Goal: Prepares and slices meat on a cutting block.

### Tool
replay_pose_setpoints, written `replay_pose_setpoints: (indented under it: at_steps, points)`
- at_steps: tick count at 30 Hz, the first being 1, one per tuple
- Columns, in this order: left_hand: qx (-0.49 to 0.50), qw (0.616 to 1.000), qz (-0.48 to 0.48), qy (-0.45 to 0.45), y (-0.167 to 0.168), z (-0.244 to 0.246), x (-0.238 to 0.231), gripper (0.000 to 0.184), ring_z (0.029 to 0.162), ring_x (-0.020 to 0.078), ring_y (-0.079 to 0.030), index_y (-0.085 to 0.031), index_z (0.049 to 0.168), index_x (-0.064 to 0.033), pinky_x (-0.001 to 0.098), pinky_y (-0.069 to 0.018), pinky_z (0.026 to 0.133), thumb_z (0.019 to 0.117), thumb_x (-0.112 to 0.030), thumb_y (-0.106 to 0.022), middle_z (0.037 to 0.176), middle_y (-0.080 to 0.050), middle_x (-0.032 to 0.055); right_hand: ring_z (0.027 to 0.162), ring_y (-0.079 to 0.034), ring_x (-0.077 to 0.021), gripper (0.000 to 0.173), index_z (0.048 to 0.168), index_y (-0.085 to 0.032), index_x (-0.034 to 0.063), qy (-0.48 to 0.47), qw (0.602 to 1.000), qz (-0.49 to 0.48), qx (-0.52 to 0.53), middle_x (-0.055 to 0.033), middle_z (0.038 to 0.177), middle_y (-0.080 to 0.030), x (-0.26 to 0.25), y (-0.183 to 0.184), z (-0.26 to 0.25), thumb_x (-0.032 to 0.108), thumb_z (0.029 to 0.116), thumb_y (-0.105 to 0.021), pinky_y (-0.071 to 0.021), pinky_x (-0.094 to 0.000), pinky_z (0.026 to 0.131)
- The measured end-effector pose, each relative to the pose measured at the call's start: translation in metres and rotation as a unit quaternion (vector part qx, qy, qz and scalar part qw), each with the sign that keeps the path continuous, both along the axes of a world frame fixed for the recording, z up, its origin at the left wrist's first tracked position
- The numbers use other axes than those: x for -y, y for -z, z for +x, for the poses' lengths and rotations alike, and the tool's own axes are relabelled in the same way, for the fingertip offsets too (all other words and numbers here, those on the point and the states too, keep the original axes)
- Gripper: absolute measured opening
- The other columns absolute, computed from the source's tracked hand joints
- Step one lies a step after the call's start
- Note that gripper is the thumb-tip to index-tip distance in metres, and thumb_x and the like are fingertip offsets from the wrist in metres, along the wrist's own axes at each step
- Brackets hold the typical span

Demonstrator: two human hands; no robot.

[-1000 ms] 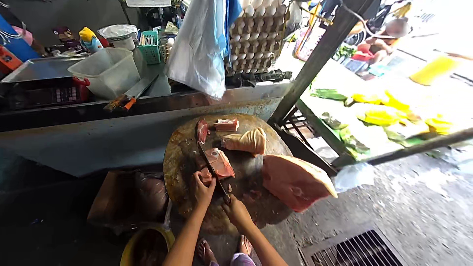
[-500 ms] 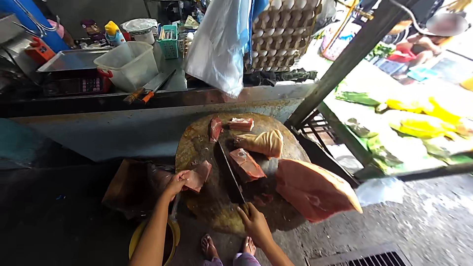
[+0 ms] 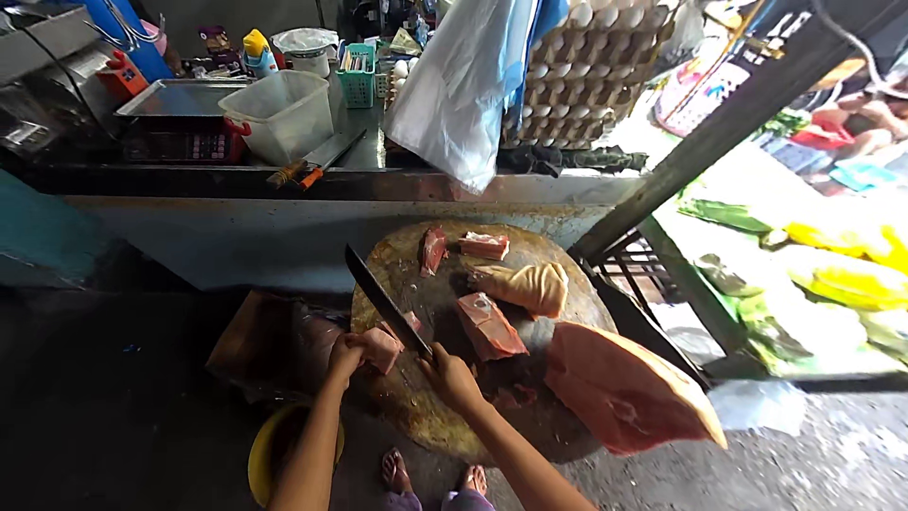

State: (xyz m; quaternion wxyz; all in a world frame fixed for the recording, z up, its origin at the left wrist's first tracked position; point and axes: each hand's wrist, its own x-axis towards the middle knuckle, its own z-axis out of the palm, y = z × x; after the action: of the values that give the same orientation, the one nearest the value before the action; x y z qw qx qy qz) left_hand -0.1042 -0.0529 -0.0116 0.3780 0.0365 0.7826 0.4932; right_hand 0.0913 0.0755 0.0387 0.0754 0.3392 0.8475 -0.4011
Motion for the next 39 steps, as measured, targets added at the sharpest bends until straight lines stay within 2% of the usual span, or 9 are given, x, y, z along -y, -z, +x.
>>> replay_pose_setpoints:
  at_steps: [6, 13, 20, 24, 27, 30, 33, 37, 39]
  points:
    - [-0.058, 0.998, -0.010, 0.005, 0.000, 0.001, 0.004, 0.051, 0.097, 0.0303, -0.064, -0.053, 0.133, 0.0073, 0.0444, -0.0546, 0.087, 0.0933, -0.016, -0.075, 0.119, -0.061, 0.0256, 0.103, -0.069, -0.0388, 0.045, 0.131, -0.054, 0.0049, -0.001, 0.995, -0.020, 0.098, -0.0217, 0.104, -0.069, 0.013, 0.005, -0.005, 0.043, 0.1085, -0.047, -0.0530, -0.0571, 0.090]
    - [-0.063, 0.997, 0.008, 0.033, -0.011, 0.008, 0.002, 0.053, 0.111, 0.0345, -0.061, -0.051, 0.138, 0.0037, 0.0489, -0.0537, 0.092, 0.0906, -0.006, -0.074, 0.129, -0.058, 0.0266, 0.113, -0.069, -0.0396, 0.047, 0.137, -0.051, 0.0063, 0.004, 0.983, -0.006, 0.184, -0.0221, 0.115, -0.070, 0.029, 0.005, -0.011, 0.043, 0.1090, -0.044, -0.0531, -0.0578, 0.095]
    - [0.148, 0.967, 0.111, -0.176, -0.017, 0.032, 0.008, 0.044, 0.093, 0.0282, -0.065, -0.041, 0.145, 0.0004, 0.0390, -0.0569, 0.079, 0.1048, -0.009, -0.056, 0.123, -0.058, 0.0259, 0.106, -0.070, -0.0415, 0.047, 0.138, -0.056, 0.0075, 0.100, 0.988, 0.005, 0.122, -0.0226, 0.110, -0.071, 0.000, 0.016, 0.038, 0.042, 0.1059, -0.054, -0.0527, -0.0605, 0.092]
    - [0.060, 0.989, 0.045, -0.125, 0.001, 0.063, 0.002, 0.047, 0.090, 0.0275, -0.066, -0.045, 0.141, 0.0046, 0.0399, -0.0569, 0.078, 0.1015, -0.012, -0.065, 0.115, -0.062, 0.0252, 0.097, -0.070, -0.0395, 0.042, 0.133, -0.057, 0.0047, 0.136, 0.986, 0.009, 0.096, -0.0220, 0.101, -0.071, 0.000, 0.004, 0.064, 0.038, 0.1067, -0.054, -0.0535, -0.0578, 0.087]
    - [-0.120, 0.992, -0.025, -0.040, 0.012, 0.066, -0.001, 0.042, 0.109, 0.0326, -0.066, -0.061, 0.130, 0.0058, 0.0482, -0.0515, 0.099, 0.0962, -0.016, -0.072, 0.119, -0.067, 0.0243, 0.086, -0.070, -0.0372, 0.038, 0.132, -0.059, 0.0026, 0.126, 0.992, -0.009, 0.031, -0.0208, 0.092, -0.069, 0.020, -0.010, 0.064, 0.030, 0.1056, -0.056, -0.0551, -0.0555, 0.081]
    - [-0.158, 0.987, -0.017, -0.011, 0.013, 0.058, 0.001, 0.036, 0.105, 0.0299, -0.068, -0.062, 0.131, 0.0050, 0.0450, -0.0549, 0.095, 0.1006, -0.015, -0.065, 0.120, -0.068, 0.0230, 0.069, -0.069, -0.0290, 0.038, 0.129, -0.060, -0.0001, 0.091, 0.990, 0.013, -0.109, -0.0146, 0.080, -0.068, 0.041, -0.031, 0.049, 0.028, 0.1030, -0.059, -0.0573, -0.0486, 0.070]
    - [-0.143, 0.990, 0.003, -0.017, 0.014, 0.049, 0.002, 0.032, 0.109, 0.0307, -0.068, -0.063, 0.130, 0.0052, 0.0446, -0.0544, 0.097, 0.1020, -0.010, -0.062, 0.124, -0.067, 0.0238, 0.054, -0.061, -0.0152, 0.038, 0.122, -0.063, -0.0058, 0.059, 0.934, 0.119, -0.331, -0.0074, 0.069, -0.065, 0.050, -0.069, 0.023, 0.025, 0.0986, -0.062, -0.0542, -0.0339, 0.054]
    - [-0.134, 0.990, 0.015, -0.035, 0.017, 0.050, 0.000, 0.031, 0.109, 0.0296, -0.069, -0.064, 0.129, 0.0062, 0.0428, -0.0544, 0.098, 0.1017, -0.008, -0.061, 0.124, -0.067, 0.0234, 0.057, -0.060, -0.0043, 0.039, 0.115, -0.059, -0.0093, 0.028, 0.837, 0.205, -0.506, -0.0073, 0.072, -0.065, 0.042, -0.109, -0.015, 0.027, 0.1008, -0.059, -0.0538, -0.0199, 0.058]
    - [-0.133, 0.990, 0.018, -0.037, 0.015, 0.051, 0.001, 0.030, 0.109, 0.0296, -0.068, -0.064, 0.129, 0.0065, 0.0416, -0.0546, 0.098, 0.1018, -0.007, -0.061, 0.125, -0.067, 0.0241, 0.056, -0.060, -0.0078, 0.037, 0.115, -0.060, -0.0089, 0.039, 0.862, 0.209, -0.460, -0.0069, 0.072, -0.065, 0.044, -0.096, -0.017, 0.024, 0.0989, -0.061, -0.0546, -0.0243, 0.056]
